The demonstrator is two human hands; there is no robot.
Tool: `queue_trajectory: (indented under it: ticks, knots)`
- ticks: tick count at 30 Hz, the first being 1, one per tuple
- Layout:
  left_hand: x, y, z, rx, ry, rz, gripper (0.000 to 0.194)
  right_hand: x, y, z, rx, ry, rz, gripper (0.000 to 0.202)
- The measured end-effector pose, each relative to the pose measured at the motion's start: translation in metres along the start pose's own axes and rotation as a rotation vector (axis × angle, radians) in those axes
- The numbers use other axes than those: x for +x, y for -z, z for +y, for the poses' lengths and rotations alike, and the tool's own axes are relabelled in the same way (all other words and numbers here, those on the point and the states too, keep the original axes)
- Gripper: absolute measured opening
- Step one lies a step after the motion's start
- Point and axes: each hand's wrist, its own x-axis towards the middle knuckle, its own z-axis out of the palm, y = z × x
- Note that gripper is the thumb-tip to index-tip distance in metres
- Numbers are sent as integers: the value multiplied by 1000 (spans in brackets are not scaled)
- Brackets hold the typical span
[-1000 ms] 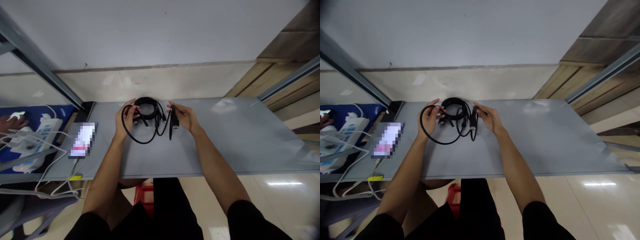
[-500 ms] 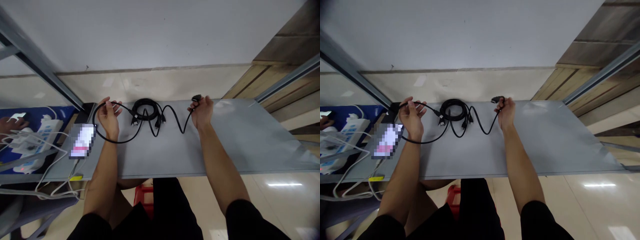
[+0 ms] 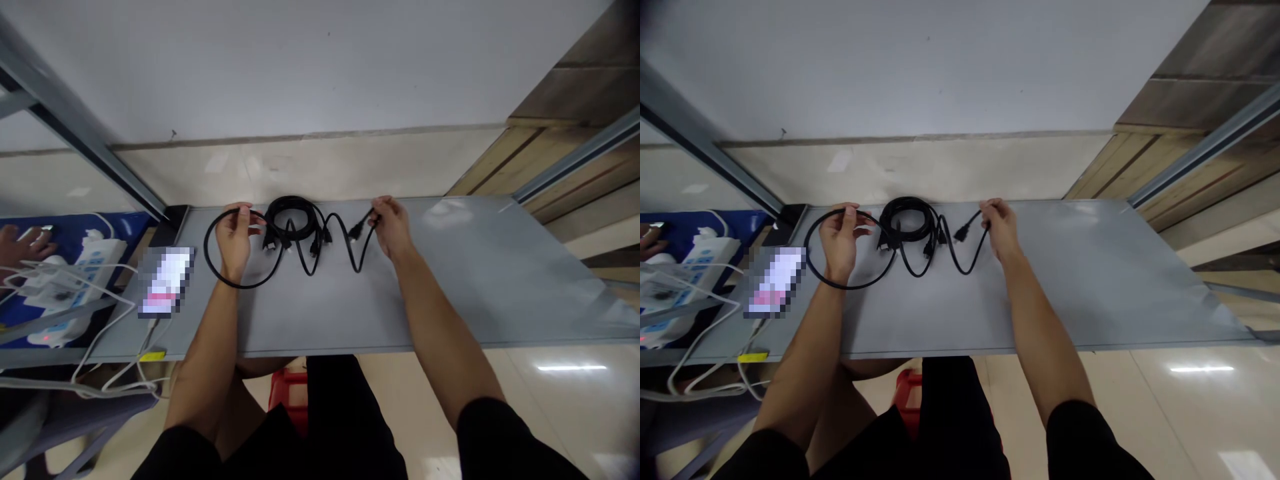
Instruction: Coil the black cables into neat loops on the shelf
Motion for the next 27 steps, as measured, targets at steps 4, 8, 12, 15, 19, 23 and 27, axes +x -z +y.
queue_trajectory:
  ticks: [4, 8, 12, 15, 19, 23, 27]
  knots:
    - [-14, -14, -4, 26, 91, -319, 45, -36, -44, -11, -65, 46, -119, 67]
    - [-20, -16, -5, 113, 132, -599, 51, -69, -71, -17, -304, 154, -287, 63]
    - [-16, -9, -2, 161, 195, -706, 64, -82, -74, -18, -475, 320, -398, 33]
    - [-14, -6, 4, 144, 231, -737, 64, -80, -71, -19, -551, 375, -480, 13]
    - [-14, -5, 15, 66, 251, -815, 64, -73, -63, -30, -379, 251, -706, 17]
    - [-17, -1, 26, 16, 301, -872, 71, -66, -56, -48, -80, -7, -860, 24]
    - [-11, 10, 30, 12, 298, -810, 72, -55, -42, -61, 138, -213, -877, 30]
